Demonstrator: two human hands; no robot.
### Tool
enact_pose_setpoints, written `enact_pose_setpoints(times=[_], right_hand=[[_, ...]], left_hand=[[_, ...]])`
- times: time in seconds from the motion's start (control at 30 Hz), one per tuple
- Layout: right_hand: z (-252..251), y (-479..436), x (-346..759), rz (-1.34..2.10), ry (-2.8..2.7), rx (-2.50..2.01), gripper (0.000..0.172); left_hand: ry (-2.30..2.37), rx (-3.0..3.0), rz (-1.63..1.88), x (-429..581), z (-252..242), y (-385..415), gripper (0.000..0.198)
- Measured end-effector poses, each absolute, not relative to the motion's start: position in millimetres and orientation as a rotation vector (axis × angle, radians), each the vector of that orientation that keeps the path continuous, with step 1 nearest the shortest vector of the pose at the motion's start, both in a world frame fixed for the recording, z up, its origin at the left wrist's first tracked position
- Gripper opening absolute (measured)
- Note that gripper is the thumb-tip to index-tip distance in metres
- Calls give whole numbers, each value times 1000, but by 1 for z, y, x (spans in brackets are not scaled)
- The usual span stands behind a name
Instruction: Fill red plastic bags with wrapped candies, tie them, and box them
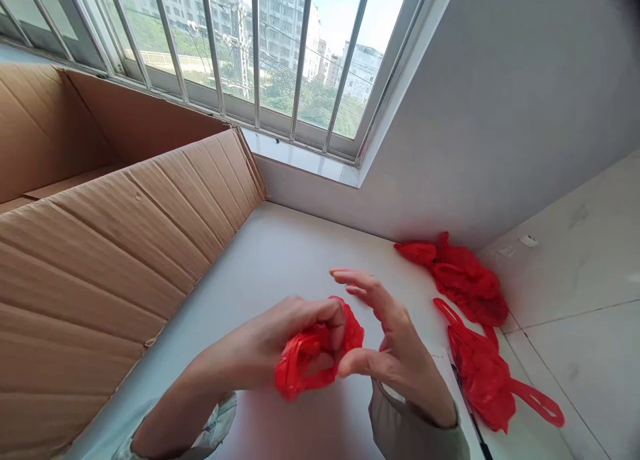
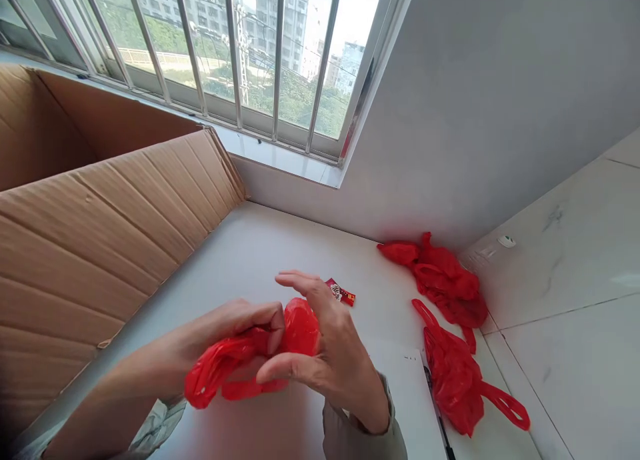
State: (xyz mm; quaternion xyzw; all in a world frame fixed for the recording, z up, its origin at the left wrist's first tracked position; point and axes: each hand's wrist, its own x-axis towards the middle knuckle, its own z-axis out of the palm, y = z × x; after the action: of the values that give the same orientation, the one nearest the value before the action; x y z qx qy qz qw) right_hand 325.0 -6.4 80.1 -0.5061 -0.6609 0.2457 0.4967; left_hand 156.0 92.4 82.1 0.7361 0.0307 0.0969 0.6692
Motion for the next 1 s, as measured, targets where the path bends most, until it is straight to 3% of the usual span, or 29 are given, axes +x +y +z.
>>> enact_pose_setpoints(times=[0.07,0.2,0.33,0.4,0.57,0.73,1.0], right_hand=[[72,3,324,853,-1649,-1186,79],[63,11,318,994,-1525,-1238,54],[60,9,315,1220,-1288,-1131,57],[58,11,314,1274,-1185,-1119,48],[57,19,313,1025,-1181,-1154,27],[67,11,311,595,-1292,-1343,27],[61,5,337,287,-1034,-1400,32]], left_hand=[[112,1864,295,152,84,91,21],[356,2425,637,146,87,93,18],[475,2631,1004,149,84,98,26],[434,2616,1001,154,81,98,30],[371,2735,886,159,79,96,29],[381,2816,766,157,82,99,26],[327,2790,1029,143,84,121,24]])
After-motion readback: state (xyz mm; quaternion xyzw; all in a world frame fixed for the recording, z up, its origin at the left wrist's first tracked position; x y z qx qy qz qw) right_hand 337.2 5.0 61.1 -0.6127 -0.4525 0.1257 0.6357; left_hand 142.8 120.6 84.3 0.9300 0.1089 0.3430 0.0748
